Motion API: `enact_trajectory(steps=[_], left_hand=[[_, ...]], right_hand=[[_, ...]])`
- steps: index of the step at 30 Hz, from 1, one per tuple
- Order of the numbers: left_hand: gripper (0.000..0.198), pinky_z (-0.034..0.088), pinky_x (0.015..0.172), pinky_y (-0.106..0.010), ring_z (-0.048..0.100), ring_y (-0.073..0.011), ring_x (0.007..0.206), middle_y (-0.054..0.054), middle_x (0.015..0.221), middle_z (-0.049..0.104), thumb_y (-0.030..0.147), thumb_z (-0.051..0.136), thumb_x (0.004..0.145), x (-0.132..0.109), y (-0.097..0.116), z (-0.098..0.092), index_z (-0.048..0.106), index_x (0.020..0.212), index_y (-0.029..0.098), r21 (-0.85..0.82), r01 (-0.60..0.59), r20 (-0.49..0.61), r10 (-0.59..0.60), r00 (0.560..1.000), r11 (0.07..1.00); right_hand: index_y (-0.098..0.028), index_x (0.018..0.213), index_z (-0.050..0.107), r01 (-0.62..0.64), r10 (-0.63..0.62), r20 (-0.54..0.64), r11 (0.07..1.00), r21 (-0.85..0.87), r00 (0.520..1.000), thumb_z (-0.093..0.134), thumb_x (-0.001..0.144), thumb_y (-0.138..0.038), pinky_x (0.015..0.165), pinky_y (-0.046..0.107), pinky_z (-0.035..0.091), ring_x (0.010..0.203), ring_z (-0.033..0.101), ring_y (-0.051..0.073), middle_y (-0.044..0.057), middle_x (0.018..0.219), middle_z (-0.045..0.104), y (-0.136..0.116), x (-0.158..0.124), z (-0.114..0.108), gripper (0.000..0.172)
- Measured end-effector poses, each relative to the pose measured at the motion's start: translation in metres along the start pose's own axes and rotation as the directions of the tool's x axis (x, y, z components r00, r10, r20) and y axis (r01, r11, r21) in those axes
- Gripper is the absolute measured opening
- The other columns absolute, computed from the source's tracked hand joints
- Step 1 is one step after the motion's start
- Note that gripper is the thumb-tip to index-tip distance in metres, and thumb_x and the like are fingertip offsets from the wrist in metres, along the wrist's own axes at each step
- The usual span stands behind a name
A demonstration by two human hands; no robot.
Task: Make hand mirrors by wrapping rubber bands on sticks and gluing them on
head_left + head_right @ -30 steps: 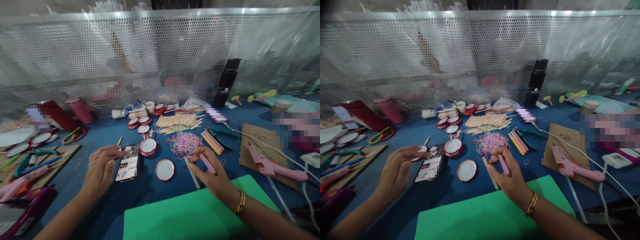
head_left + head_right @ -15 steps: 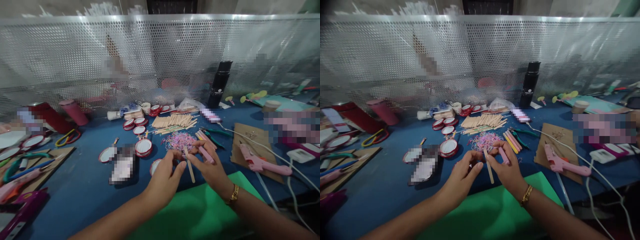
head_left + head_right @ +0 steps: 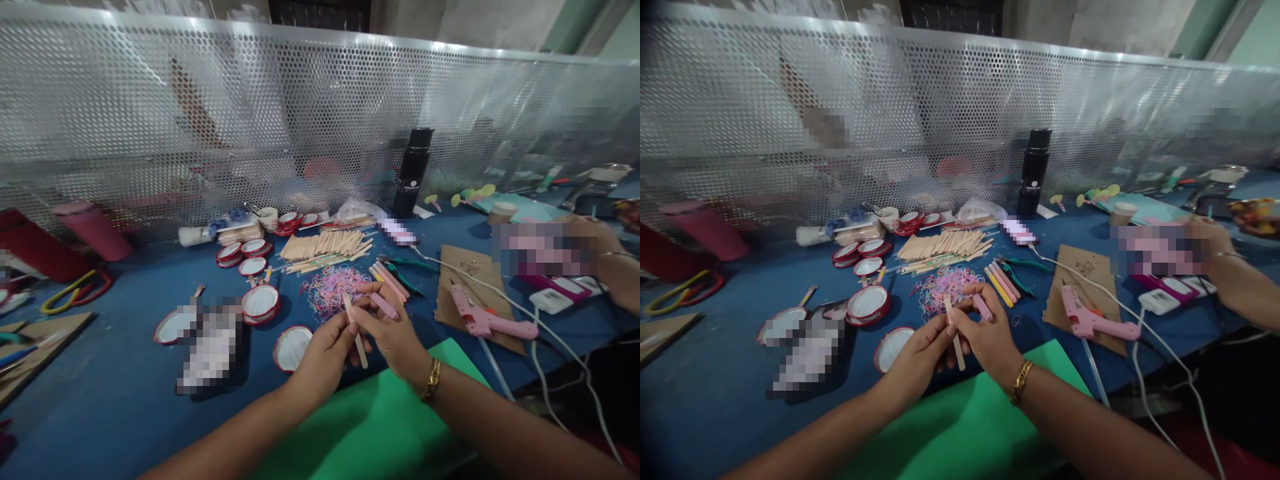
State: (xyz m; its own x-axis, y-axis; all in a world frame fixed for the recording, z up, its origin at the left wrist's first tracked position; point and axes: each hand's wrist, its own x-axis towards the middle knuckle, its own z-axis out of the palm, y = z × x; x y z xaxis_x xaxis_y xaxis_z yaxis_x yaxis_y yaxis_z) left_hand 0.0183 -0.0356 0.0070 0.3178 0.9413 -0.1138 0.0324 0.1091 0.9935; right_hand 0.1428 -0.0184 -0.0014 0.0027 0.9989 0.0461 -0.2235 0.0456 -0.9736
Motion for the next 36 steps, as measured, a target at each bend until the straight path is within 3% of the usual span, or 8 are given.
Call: enact_trajectory(steps=[6, 9, 11, 14, 17, 22, 29, 36], left_hand=[[0.039, 0.031, 0.045, -0.022, 0.045, -0.0102, 0.049, 0.002, 0.064, 0.058, 0.057, 0.056, 0.082, -0.001, -0.003, 0.001, 0.058, 0.075, 0.019, -0.035, 0.013, -0.029, -0.014, 0.999, 0.999], [0.038, 0.029, 0.043, -0.021, 0.043, -0.0093, 0.049, 0.002, 0.064, 0.057, 0.056, 0.056, 0.083, -0.002, -0.005, 0.000, 0.058, 0.077, 0.019, -0.023, 0.012, -0.045, -0.013, 0.999, 1.000], [0.036, 0.028, 0.041, -0.020, 0.043, -0.0086, 0.048, 0.002, 0.065, 0.058, 0.055, 0.057, 0.083, -0.003, -0.007, -0.001, 0.057, 0.082, 0.019, -0.033, 0.020, -0.064, -0.022, 0.998, 0.999], [0.037, 0.030, 0.040, -0.018, 0.045, -0.0079, 0.046, 0.002, 0.067, 0.062, 0.056, 0.058, 0.082, -0.004, -0.009, -0.002, 0.055, 0.087, 0.020, -0.071, 0.033, -0.087, -0.039, 0.995, 0.997], [0.039, 0.036, 0.040, -0.018, 0.051, -0.0088, 0.045, 0.001, 0.067, 0.064, 0.059, 0.058, 0.081, -0.004, -0.010, -0.002, 0.054, 0.085, 0.020, -0.101, 0.046, -0.083, -0.054, 0.995, 0.994], [0.045, 0.042, 0.043, -0.020, 0.053, -0.0102, 0.042, 0.001, 0.054, 0.061, 0.062, 0.052, 0.085, -0.002, -0.012, -0.001, 0.057, 0.076, 0.018, -0.068, 0.083, -0.032, -0.085, 0.996, 0.994], [0.040, 0.036, 0.038, -0.019, 0.048, -0.0085, 0.039, 0.003, 0.057, 0.062, 0.059, 0.055, 0.083, -0.004, -0.009, -0.001, 0.055, 0.082, 0.019, -0.095, 0.084, -0.009, -0.086, 0.996, 0.992], [0.038, 0.029, 0.036, -0.019, 0.044, -0.0083, 0.037, 0.002, 0.053, 0.059, 0.056, 0.054, 0.085, -0.004, -0.009, -0.003, 0.057, 0.078, 0.019, -0.066, 0.083, 0.023, -0.082, 0.996, 0.994]], right_hand=[[-0.026, 0.101, 0.045, -0.018, 0.017, 0.050, 1.000, 0.025, 0.999, 0.069, 0.074, -0.033, 0.031, 0.018, 0.038, 0.034, 0.042, 0.005, -0.008, 0.070, 0.058, 0.003, 0.000, 0.002, 0.037], [-0.026, 0.104, 0.045, -0.013, 0.012, 0.078, 1.000, 0.011, 0.997, 0.068, 0.076, -0.033, 0.032, 0.018, 0.039, 0.040, 0.048, 0.007, -0.006, 0.074, 0.059, 0.003, -0.001, 0.001, 0.037], [-0.025, 0.106, 0.047, 0.049, -0.047, 0.055, 0.998, -0.034, 0.997, 0.065, 0.081, -0.035, 0.043, 0.021, 0.048, 0.054, 0.060, 0.011, -0.002, 0.082, 0.063, 0.000, -0.002, -0.001, 0.032], [-0.024, 0.108, 0.055, 0.209, -0.213, -0.009, 0.966, -0.149, 0.977, 0.049, 0.093, -0.039, 0.072, 0.029, 0.056, 0.081, 0.066, 0.016, 0.003, 0.091, 0.067, -0.005, -0.004, -0.006, 0.022], [-0.024, 0.109, 0.064, 0.324, -0.331, 0.009, 0.918, -0.229, 0.944, 0.038, 0.098, -0.039, 0.083, 0.033, 0.052, 0.081, 0.064, 0.017, 0.002, 0.080, 0.065, -0.008, -0.006, -0.011, 0.032], [-0.022, 0.102, 0.068, 0.347, -0.343, 0.063, 0.907, -0.240, 0.937, 0.047, 0.093, -0.030, 0.080, 0.032, 0.051, 0.080, 0.063, 0.017, 0.002, 0.080, 0.064, -0.008, -0.007, -0.012, 0.024], [-0.021, 0.094, 0.065, 0.377, -0.368, 0.097, 0.856, -0.354, 0.925, 0.057, 0.087, -0.024, 0.075, 0.030, 0.051, 0.081, 0.064, 0.017, 0.003, 0.088, 0.066, -0.011, -0.008, -0.012, 0.011], [-0.020, 0.078, 0.058, 0.366, -0.389, 0.042, 0.816, -0.447, 0.920, 0.059, 0.085, -0.023, 0.065, 0.027, 0.046, 0.068, 0.057, 0.014, -0.001, 0.072, 0.059, -0.012, -0.009, -0.010, 0.008]])
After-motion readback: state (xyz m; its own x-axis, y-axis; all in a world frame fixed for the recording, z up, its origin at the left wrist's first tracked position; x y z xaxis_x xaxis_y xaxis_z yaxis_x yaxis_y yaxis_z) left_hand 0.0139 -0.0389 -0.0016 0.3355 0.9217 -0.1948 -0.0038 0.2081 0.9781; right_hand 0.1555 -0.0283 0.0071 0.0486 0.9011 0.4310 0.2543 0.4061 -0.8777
